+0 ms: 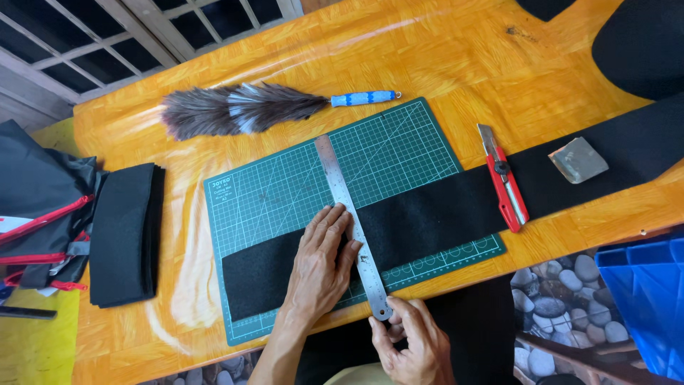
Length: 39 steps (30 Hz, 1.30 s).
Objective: The person measures and cuts a strip of black fabric on a green cutting mat using a metal ruler and a red utility knife. They align the ruler along the fabric and make a straight cut to separate a section.
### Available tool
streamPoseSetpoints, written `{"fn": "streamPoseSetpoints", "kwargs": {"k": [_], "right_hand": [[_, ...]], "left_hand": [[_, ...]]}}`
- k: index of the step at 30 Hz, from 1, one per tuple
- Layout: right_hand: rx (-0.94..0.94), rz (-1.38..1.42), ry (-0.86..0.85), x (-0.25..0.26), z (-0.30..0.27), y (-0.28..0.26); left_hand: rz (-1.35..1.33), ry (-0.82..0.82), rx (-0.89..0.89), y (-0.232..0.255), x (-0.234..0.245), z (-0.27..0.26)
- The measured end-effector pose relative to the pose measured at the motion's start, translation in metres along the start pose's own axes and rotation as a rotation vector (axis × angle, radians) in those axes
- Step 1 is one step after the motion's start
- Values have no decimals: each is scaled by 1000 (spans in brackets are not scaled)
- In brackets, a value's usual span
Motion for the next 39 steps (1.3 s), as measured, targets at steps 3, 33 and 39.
{"fn": "streamPoseSetpoints", "kwargs": {"k": [3,33,39], "right_hand": [[59,12,-27,0,1,-1],[165,-88,-88,1,7,-18],[161,-70,-102,2,9,-21]], "left_hand": [[-1,-11,-5,0,-1,1],[-21,-2,-7,-1,0,-1],[-19,6,-15,0,1,0]]}}
Point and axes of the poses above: each hand's wrist, its own z-axis towards the middle knuckle, its own x-axis out of the back of the hand, y = z × x, the point moved 7 cm from there along z, towards the middle knuckle, and after that the axes turned 9 degrees about -x, right-handed, at the moved point
